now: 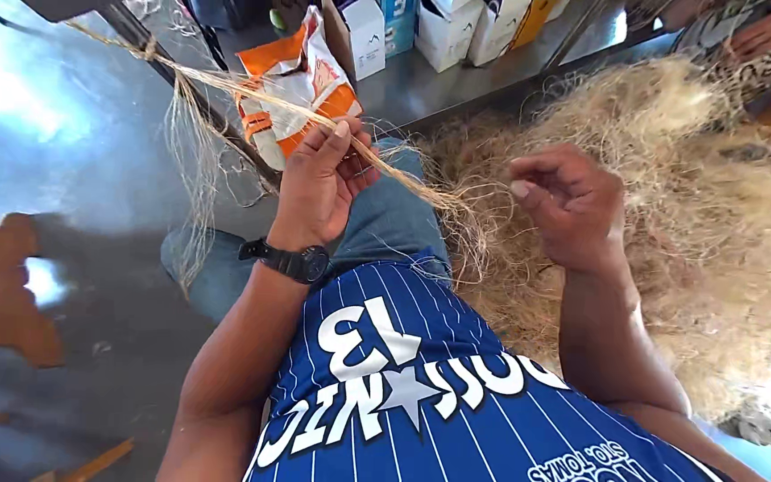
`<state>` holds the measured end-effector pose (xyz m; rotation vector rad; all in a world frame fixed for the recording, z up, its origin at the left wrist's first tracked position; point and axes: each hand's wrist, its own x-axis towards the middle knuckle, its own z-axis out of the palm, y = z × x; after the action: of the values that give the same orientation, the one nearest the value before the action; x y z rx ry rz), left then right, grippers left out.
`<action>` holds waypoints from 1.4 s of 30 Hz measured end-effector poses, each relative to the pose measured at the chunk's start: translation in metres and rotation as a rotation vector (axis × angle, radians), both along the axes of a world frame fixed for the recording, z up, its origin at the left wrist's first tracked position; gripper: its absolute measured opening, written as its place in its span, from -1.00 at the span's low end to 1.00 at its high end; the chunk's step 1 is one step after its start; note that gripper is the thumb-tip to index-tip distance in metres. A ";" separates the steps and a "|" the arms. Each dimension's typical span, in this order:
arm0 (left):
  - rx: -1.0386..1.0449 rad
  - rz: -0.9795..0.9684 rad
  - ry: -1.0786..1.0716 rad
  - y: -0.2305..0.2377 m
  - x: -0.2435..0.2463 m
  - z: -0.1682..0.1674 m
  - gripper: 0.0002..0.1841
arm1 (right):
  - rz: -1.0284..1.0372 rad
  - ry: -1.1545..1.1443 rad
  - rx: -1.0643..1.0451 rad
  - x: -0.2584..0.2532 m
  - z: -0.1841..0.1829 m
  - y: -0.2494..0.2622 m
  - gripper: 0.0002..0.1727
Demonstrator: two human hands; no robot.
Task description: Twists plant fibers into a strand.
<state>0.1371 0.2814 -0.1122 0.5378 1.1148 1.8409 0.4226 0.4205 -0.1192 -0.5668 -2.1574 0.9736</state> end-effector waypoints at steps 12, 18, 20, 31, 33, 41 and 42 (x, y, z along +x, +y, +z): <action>0.052 -0.068 0.042 -0.010 0.004 -0.004 -0.79 | 0.272 0.009 -0.172 -0.084 -0.013 -0.022 -0.86; 0.084 -0.061 0.012 -0.006 0.010 -0.008 -0.79 | 0.127 0.264 -0.047 -0.074 -0.017 -0.033 -0.79; 0.078 -0.036 0.003 -0.006 0.011 -0.007 -0.80 | 0.062 0.315 0.135 -0.070 -0.017 -0.037 -0.76; 0.113 -0.200 0.093 -0.008 0.019 -0.009 -0.77 | 0.147 0.126 -0.096 -0.080 -0.012 -0.043 -0.83; 0.111 -0.226 0.116 -0.007 0.020 -0.011 -0.80 | 0.144 0.187 -0.135 -0.082 -0.009 -0.042 -0.84; 0.096 -0.182 0.127 -0.010 0.020 -0.009 -0.83 | 0.005 0.488 0.063 -0.082 -0.011 -0.039 -0.86; 0.094 -0.176 0.118 -0.010 0.020 -0.009 -0.83 | 0.017 0.462 0.121 -0.080 -0.011 -0.040 -0.84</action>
<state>0.1570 0.2718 -0.1210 0.7836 1.0270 1.7318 0.3426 0.3808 -0.1303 -0.2351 -1.7924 0.8749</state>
